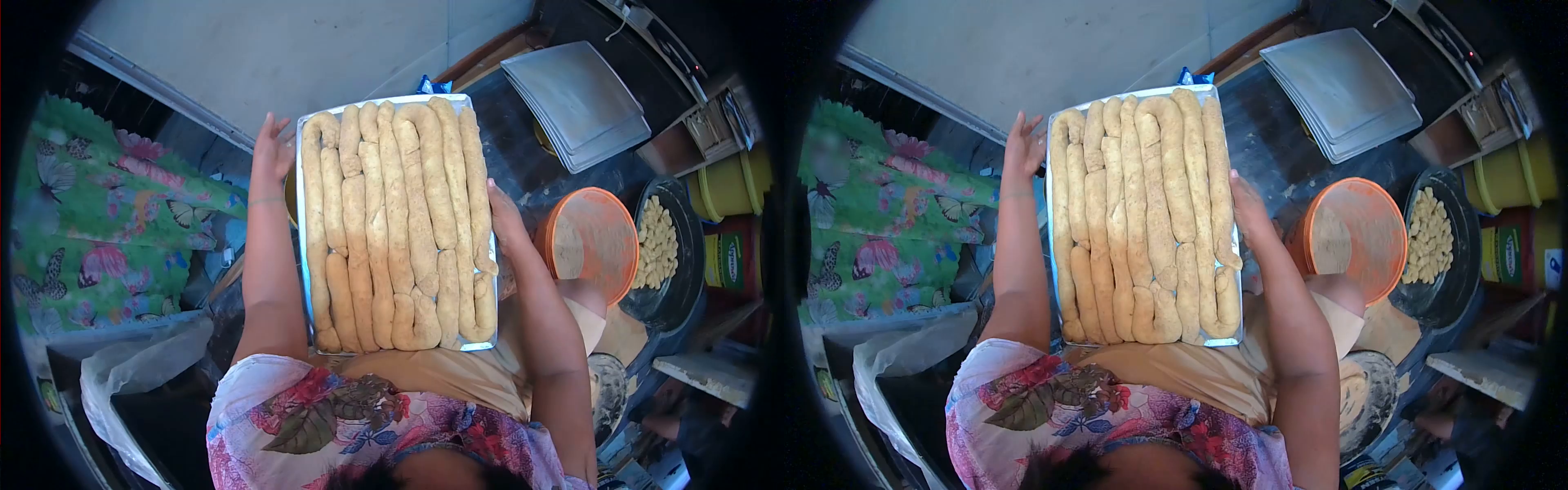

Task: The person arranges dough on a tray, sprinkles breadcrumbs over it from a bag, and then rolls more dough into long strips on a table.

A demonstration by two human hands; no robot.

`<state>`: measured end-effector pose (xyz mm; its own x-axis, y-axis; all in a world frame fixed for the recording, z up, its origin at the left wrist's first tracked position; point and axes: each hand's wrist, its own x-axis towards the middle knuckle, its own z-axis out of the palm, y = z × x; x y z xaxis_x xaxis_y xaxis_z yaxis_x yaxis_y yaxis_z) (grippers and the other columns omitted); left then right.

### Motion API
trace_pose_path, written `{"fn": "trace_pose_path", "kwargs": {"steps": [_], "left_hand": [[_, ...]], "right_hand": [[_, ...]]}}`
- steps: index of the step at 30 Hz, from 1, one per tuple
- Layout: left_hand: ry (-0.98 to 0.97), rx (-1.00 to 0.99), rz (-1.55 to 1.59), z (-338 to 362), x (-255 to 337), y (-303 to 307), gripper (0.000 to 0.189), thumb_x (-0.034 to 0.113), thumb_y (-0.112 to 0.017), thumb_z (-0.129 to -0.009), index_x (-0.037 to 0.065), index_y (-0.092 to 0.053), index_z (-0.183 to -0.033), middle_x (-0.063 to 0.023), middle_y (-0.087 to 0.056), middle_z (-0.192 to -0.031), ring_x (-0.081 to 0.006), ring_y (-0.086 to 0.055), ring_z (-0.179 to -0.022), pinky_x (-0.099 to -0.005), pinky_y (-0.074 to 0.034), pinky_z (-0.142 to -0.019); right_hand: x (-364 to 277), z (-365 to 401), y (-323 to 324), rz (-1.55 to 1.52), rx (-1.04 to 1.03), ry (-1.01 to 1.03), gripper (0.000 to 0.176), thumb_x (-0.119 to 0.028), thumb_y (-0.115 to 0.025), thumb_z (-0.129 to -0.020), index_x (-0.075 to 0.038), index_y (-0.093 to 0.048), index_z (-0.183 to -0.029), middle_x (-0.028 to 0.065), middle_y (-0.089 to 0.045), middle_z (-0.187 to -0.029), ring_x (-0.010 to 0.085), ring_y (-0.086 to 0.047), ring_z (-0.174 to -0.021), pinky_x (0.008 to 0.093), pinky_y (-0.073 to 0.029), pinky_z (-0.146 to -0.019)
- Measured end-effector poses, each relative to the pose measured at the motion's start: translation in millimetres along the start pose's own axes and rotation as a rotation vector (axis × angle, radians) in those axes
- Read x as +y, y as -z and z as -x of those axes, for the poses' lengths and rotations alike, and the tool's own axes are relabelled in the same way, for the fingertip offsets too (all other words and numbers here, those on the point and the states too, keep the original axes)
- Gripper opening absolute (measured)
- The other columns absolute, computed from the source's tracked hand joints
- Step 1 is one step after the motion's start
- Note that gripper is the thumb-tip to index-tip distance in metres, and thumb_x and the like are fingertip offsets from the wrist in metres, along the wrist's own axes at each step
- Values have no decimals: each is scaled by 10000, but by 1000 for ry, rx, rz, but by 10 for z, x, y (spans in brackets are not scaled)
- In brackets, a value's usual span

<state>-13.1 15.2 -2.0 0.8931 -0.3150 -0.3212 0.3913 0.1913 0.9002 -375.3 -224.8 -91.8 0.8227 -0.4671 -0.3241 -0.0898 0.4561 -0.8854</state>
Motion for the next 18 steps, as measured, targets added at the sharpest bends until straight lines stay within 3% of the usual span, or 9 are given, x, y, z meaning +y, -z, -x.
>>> {"fn": "trace_pose_path", "kwargs": {"steps": [3, 4, 6, 10, 13, 18], "left_hand": [[73, -152, 89, 401, -36, 188, 690, 451, -519, -951, -69, -326, -1360, -311, -408, -1358, -375, -492, -1189, -438, -425, -1007], [82, -195, 87, 527, -75, 255, 709, 450, -523, -949, -73, -298, -1372, -314, -403, -1365, -374, -487, -1203, -439, -418, -1018], [94, -191, 70, 758, -131, 350, 642, 407, -509, -966, -92, -347, -1335, -307, -416, -1366, -366, -470, -1245, -439, -400, -1046], [110, -333, 82, 955, -349, 488, 467, 329, -412, -1012, -61, -483, -1259, -204, -587, -1228, -286, -576, -1140, -414, -441, -1014], [104, -390, 54, 1151, -495, 390, 455, 326, -380, -1020, -22, -485, -1293, -155, -604, -1234, -257, -582, -1138, -392, -437, -1020], [94, -388, 28, 1368, -395, 225, 495, 347, -356, -1024, -17, -445, -1347, -157, -554, -1302, -251, -546, -1187, -388, -427, -1028]], "right_hand": [[-78, 85, -99, 180, 130, 156, 524, -406, -394, -1015, 35, -535, -1260, 149, -597, -1228, 176, -566, -1077, 306, -418, -958], [-76, 97, -104, 292, 181, 185, 496, -387, -396, -1012, 26, -537, -1249, 172, -591, -1221, 224, -566, -1088, 329, -418, -959], [-68, 114, -92, 524, 288, 232, 442, -350, -399, -1008, 7, -540, -1228, 219, -577, -1206, 320, -566, -1110, 375, -419, -963], [-82, 284, -128, 747, 386, 570, 410, -260, -416, -986, -2, -473, -1299, 229, -535, -1213, 383, -525, -1141, 428, -406, -982], [-109, 366, -244, 736, 384, 561, 433, -272, -411, -988, -6, -451, -1327, 231, -513, -1255, 386, -505, -1175, 425, -388, -1005], [-236, 594, -429, 705, 319, 431, 559, -315, -402, -992, 15, -307, -1434, 241, -362, -1434, 366, -371, -1329, 400, -290, -1098]]}}
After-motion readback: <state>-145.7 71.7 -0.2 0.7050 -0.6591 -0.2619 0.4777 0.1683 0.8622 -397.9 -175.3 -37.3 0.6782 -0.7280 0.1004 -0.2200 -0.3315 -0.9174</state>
